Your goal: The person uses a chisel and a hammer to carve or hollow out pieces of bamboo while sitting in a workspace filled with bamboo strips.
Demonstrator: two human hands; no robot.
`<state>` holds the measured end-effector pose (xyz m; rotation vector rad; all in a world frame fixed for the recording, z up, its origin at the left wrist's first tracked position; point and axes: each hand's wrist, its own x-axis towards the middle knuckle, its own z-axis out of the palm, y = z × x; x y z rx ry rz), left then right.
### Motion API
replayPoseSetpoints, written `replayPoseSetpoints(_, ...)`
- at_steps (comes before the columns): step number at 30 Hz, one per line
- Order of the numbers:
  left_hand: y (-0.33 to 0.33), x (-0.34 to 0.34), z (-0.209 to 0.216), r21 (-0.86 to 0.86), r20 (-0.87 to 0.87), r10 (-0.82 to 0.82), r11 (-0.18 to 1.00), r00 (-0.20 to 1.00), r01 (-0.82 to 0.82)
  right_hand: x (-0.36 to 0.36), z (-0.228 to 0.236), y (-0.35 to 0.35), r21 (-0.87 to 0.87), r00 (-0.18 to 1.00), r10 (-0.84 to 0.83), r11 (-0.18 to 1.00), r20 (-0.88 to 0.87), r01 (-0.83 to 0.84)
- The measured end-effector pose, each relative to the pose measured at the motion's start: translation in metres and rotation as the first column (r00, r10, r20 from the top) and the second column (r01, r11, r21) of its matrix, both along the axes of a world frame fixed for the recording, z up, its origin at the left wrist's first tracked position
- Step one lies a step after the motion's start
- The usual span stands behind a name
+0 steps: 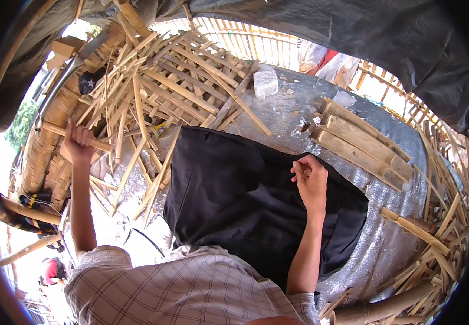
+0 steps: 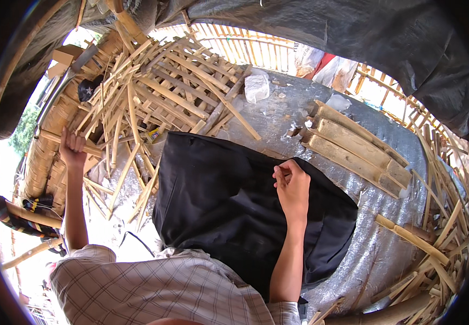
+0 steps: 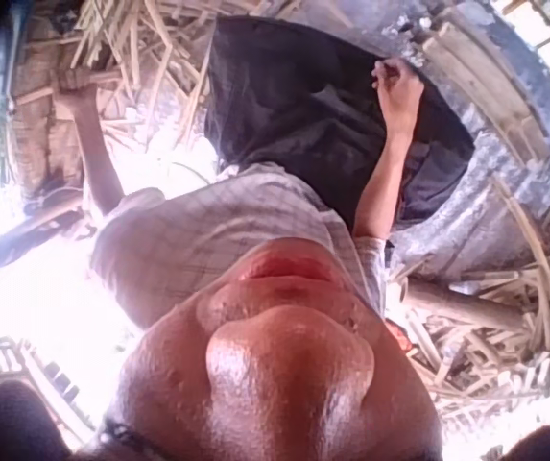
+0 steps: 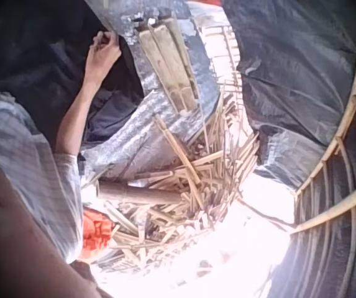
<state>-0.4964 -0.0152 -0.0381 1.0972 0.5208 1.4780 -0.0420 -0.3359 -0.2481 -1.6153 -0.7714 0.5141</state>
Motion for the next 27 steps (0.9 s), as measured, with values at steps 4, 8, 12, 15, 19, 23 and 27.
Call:
replayPoseSetpoints(4, 0.053, -0.052, 0.049, 0.075, -0.080, 0.055, 0.996, 0.995, -0.049, 0.001, 0.002, -0.001, -0.005, 1.000, -0.011, 1.000, 0.010, 0.011)
replayPoseSetpoints(8, 0.079, -0.085, 0.103, 0.114, -0.087, 0.451, 0.890, 0.888, -0.441, 0.004, -0.002, -0.001, 0.005, 0.999, -0.028, 1.000, 0.026, 0.028)
replayPoseSetpoints(12, 0.122, -0.192, 0.164, 0.317, -0.151, 0.572, 0.800, 0.806, -0.509, 0.005, 0.001, -0.003, 0.005, 0.999, -0.047, 0.999, 0.015, 0.047)
replayPoseSetpoints(15, 0.121, -0.236, 0.203, 0.333, -0.108, 0.662, 0.727, 0.741, -0.601, 0.004, -0.002, -0.002, 0.019, 0.998, -0.052, 0.999, 0.030, 0.051)
replayPoseSetpoints(19, 0.114, -0.285, 0.259, 0.335, -0.078, 0.818, 0.560, 0.570, -0.758, 0.004, -0.002, -0.002, 0.053, 0.998, -0.066, 0.996, 0.020, 0.065)
replayPoseSetpoints(23, 0.079, -0.299, 0.282, 0.400, -0.015, 0.878, 0.444, 0.479, -0.802, -0.002, 0.001, -0.003, 0.052, 0.996, -0.087, 0.995, 0.025, 0.086)
replayPoseSetpoints(27, 0.051, -0.292, 0.268, 0.363, 0.030, 0.886, 0.422, 0.463, -0.831, -0.005, 0.008, -0.006, 0.045, 0.996, -0.066, 0.997, 0.056, 0.063)
